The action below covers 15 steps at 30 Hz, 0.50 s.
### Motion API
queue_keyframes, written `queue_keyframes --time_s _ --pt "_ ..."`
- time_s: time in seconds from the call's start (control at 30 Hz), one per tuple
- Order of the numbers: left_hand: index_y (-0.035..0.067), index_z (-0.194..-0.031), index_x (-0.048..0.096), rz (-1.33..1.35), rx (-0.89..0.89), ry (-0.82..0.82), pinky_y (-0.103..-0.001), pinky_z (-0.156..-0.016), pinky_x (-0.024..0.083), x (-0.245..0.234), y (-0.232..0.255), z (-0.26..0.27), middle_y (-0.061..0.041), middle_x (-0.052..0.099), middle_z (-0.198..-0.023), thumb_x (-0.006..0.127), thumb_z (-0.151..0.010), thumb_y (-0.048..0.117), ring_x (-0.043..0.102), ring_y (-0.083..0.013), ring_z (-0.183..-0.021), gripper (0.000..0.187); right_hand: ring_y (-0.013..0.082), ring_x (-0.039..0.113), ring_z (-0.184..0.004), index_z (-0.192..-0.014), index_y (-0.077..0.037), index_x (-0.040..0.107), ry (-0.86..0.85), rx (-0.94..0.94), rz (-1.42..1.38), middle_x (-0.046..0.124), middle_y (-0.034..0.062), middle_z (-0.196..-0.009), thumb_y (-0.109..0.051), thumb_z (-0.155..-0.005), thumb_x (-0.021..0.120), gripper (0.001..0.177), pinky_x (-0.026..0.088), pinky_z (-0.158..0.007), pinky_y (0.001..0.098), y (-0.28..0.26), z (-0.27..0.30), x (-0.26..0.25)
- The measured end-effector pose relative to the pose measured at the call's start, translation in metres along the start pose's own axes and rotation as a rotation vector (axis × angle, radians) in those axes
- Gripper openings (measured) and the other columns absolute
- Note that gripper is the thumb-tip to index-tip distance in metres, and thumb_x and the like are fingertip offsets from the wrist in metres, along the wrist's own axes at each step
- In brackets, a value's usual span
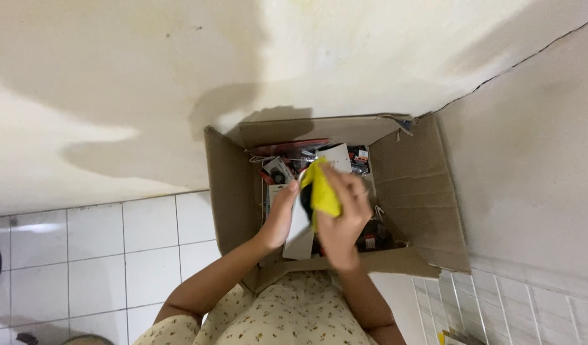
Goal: The person retrieves various packaged items from a cardboard box and wipes them with a yellow cloth. They handle items such as a white rectangular object and a package of screws, cleaning them before placing them on a wall-mounted wire rack.
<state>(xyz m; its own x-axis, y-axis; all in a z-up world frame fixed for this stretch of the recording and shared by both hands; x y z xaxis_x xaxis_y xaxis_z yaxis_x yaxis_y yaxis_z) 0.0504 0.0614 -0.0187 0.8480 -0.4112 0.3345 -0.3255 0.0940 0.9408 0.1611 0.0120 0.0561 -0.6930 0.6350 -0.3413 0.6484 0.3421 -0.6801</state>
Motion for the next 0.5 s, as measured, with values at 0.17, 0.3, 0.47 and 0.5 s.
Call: queue_keyframes --time_s 0.17,0.3,0.47,0.5 --pt "0.002 -0.129 0.059 0.195 -0.181 0.016 -0.045 -0.095 0.058 -0.017 -0.038 0.007 -0.015 0.07 -0.111 0.029 -0.098 0.074 0.07 -0.0269 -0.102 0.084 0.0216 0.072 -0.101 -0.122 -0.008 0.073 -0.115 -0.082 -0.059 0.07 0.0089 -0.11 0.003 -0.08 0.076 0.043 0.06 -0.085 0.0377 -0.023 0.003 0.009" --pt "0.0 -0.143 0.051 0.069 -0.13 0.058 -0.042 -0.111 0.045 -0.023 -0.02 0.004 -0.021 0.064 -0.13 0.034 -0.101 0.07 0.061 -0.0275 -0.125 0.082 0.0218 0.072 -0.098 -0.124 -0.007 0.073 -0.071 0.009 -0.063 0.07 0.0103 -0.111 0.009 -0.083 0.072 0.044 0.061 -0.081 0.0307 0.006 0.001 0.008" --pt "0.013 -0.164 0.021 0.354 0.089 0.009 -0.039 -0.109 0.046 -0.015 0.04 -0.007 -0.02 0.05 -0.154 0.036 -0.1 0.065 0.055 -0.0282 -0.129 0.084 0.0235 0.071 -0.1 -0.118 -0.005 0.072 -0.08 0.055 -0.135 0.069 0.0092 -0.112 0.005 -0.083 0.079 0.037 0.063 -0.083 0.0269 0.013 0.034 0.007" --pt "0.013 -0.166 0.016 0.443 0.091 0.024 -0.04 -0.111 0.045 -0.018 0.042 -0.006 -0.02 0.047 -0.156 0.037 -0.101 0.064 0.053 -0.0287 -0.131 0.085 0.0263 0.07 -0.104 -0.119 -0.002 0.07 -0.143 0.083 -0.147 0.068 0.0125 -0.117 0.008 -0.079 0.074 0.041 0.059 -0.087 0.0316 0.006 0.035 0.007"
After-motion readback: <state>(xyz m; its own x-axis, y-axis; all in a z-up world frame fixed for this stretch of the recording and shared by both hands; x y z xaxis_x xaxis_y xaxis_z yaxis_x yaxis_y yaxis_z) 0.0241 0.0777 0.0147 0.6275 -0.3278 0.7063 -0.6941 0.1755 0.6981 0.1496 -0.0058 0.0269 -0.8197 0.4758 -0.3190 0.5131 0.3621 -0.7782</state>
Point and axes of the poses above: each hand's wrist, its own z-axis away from the middle knuckle, its own x-axis out of the palm, y = z × x, the point moved 9 cm from there along -z, towards the middle knuckle
